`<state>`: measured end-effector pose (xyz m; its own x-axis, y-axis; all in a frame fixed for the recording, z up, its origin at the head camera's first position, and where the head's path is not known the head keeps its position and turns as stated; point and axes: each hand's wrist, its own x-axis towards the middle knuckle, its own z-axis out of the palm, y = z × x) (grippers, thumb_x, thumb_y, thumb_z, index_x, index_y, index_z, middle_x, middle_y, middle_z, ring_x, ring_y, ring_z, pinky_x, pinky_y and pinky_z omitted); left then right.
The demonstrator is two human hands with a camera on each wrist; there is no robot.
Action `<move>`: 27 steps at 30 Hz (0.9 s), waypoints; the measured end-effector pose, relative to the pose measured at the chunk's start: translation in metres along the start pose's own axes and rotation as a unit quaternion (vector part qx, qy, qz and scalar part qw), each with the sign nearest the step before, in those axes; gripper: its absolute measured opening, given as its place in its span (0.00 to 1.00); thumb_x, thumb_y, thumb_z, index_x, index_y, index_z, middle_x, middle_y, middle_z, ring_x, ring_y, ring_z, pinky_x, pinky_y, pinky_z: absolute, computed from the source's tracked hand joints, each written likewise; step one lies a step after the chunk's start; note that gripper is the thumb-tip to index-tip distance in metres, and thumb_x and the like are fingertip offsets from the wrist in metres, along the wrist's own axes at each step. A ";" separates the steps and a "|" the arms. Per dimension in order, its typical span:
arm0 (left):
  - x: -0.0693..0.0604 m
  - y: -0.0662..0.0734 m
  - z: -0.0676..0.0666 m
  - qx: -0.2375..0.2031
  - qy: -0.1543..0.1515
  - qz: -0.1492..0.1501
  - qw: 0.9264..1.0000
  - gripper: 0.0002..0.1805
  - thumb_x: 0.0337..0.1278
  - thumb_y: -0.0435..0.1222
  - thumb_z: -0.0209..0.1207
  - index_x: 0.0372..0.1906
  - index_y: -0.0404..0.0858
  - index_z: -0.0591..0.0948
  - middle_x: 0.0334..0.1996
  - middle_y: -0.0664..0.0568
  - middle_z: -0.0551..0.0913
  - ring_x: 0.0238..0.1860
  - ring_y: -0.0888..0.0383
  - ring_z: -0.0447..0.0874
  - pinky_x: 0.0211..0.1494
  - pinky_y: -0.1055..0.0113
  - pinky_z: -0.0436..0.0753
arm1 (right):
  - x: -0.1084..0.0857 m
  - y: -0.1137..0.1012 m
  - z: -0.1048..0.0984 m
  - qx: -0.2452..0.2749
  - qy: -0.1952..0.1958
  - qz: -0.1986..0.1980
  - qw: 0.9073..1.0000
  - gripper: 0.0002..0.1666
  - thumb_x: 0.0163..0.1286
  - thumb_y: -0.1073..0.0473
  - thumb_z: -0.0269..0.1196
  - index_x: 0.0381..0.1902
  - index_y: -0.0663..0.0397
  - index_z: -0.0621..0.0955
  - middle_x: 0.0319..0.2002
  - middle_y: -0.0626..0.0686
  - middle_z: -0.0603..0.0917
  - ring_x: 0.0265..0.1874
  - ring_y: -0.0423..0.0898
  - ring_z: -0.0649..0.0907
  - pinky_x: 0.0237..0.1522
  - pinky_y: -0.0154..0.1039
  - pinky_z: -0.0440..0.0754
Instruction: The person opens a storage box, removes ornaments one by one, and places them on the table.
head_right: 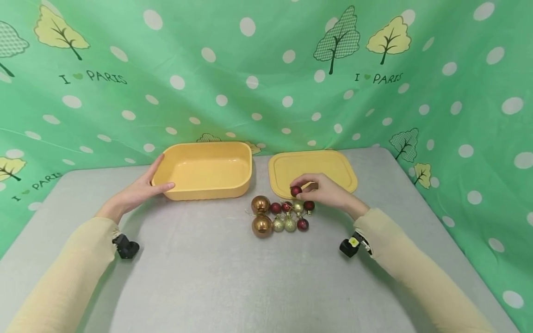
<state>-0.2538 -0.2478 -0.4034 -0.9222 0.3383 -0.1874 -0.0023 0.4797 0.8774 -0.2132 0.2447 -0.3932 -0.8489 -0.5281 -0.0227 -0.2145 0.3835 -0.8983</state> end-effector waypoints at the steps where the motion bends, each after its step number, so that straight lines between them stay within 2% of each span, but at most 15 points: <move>1: 0.000 0.000 0.000 0.001 0.000 0.000 1.000 0.58 0.61 0.44 0.62 0.75 0.58 0.27 0.75 0.44 0.25 0.74 0.42 0.32 0.72 0.42 0.40 | -0.004 0.001 0.000 0.000 0.000 -0.001 1.000 0.20 0.64 0.70 0.62 0.55 0.69 0.78 0.51 0.63 0.80 0.41 0.49 0.83 0.40 0.37 0.82; 8: 0.001 0.000 0.000 -0.005 0.001 0.005 1.000 0.58 0.61 0.44 0.62 0.75 0.56 0.27 0.76 0.45 0.26 0.74 0.43 0.31 0.72 0.43 0.40 | -0.033 0.007 0.005 -0.019 0.018 -0.021 0.999 0.19 0.63 0.71 0.63 0.53 0.68 0.79 0.47 0.59 0.82 0.41 0.46 0.83 0.41 0.35 0.82; 13: 0.001 -0.001 0.001 -0.010 0.006 0.014 1.000 0.58 0.61 0.42 0.62 0.76 0.54 0.28 0.76 0.45 0.27 0.74 0.44 0.32 0.72 0.44 0.40 | -0.042 0.005 0.007 -0.022 0.036 -0.028 0.999 0.20 0.61 0.71 0.65 0.52 0.68 0.79 0.46 0.60 0.82 0.41 0.47 0.82 0.41 0.35 0.81; 20: 0.001 -0.002 0.002 -0.006 0.007 0.013 1.000 0.57 0.62 0.41 0.62 0.76 0.54 0.27 0.76 0.45 0.28 0.74 0.44 0.33 0.72 0.45 0.42 | -0.057 0.005 0.008 -0.035 0.024 -0.021 0.999 0.19 0.63 0.71 0.64 0.53 0.67 0.79 0.46 0.61 0.82 0.42 0.49 0.82 0.39 0.35 0.82; 27: 0.003 -0.004 0.001 -0.016 0.009 0.015 1.000 0.57 0.62 0.39 0.61 0.76 0.54 0.28 0.76 0.45 0.28 0.74 0.44 0.33 0.72 0.45 0.41 | -0.072 0.012 0.015 -0.049 0.021 -0.041 0.998 0.20 0.61 0.72 0.65 0.53 0.67 0.79 0.42 0.59 0.83 0.39 0.47 0.83 0.38 0.35 0.82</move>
<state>-0.2561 -0.2477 -0.4081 -0.9286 0.3379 -0.1537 0.0126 0.4427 0.8966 -0.1479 0.2759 -0.4089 -0.8462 -0.5284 0.0692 -0.3282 0.4145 -0.8488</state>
